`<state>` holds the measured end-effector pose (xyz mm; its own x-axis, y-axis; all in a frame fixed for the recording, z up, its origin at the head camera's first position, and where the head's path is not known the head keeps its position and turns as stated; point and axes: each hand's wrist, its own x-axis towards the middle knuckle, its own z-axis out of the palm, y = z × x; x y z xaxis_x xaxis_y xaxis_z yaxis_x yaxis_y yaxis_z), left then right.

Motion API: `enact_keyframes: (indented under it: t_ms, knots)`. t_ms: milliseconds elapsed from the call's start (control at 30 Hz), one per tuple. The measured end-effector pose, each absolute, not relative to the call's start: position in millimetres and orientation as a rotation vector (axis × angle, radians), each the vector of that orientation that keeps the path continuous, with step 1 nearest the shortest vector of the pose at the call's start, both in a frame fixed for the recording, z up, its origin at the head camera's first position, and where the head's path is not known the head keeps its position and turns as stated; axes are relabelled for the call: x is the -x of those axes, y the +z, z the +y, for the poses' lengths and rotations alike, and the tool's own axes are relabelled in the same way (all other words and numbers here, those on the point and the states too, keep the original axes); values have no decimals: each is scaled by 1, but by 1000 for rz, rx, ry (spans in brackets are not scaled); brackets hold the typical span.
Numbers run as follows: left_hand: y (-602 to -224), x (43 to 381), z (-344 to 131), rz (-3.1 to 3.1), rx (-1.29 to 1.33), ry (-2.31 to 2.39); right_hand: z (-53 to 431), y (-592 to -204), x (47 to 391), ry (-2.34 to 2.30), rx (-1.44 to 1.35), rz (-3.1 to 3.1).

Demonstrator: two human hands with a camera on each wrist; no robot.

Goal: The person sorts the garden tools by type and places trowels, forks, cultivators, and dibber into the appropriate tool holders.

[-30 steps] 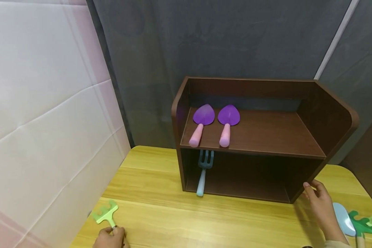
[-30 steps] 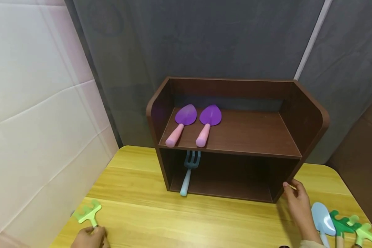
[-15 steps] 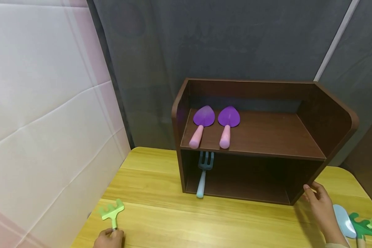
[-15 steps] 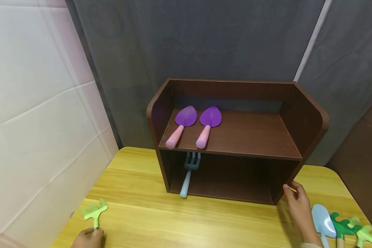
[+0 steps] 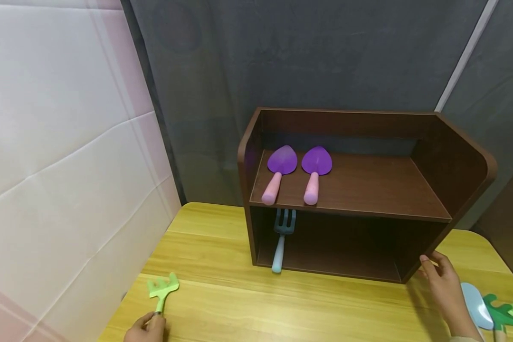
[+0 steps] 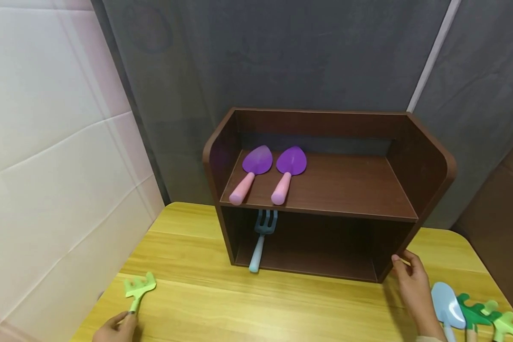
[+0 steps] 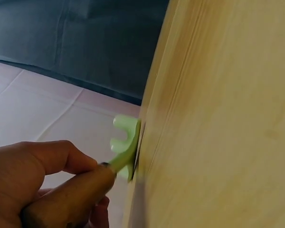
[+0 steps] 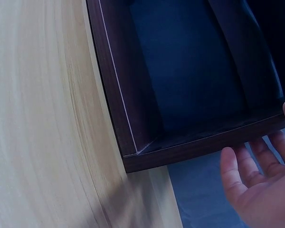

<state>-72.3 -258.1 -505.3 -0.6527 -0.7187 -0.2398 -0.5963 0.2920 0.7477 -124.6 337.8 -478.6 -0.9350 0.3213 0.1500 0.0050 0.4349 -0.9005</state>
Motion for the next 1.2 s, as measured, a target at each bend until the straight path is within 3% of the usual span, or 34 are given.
enact_keyframes:
  t_ms: [1200]
  knots:
    - [-470, 70, -227, -2376, -1032, -1338, 341, -478, 124, 1494, 323, -2445]
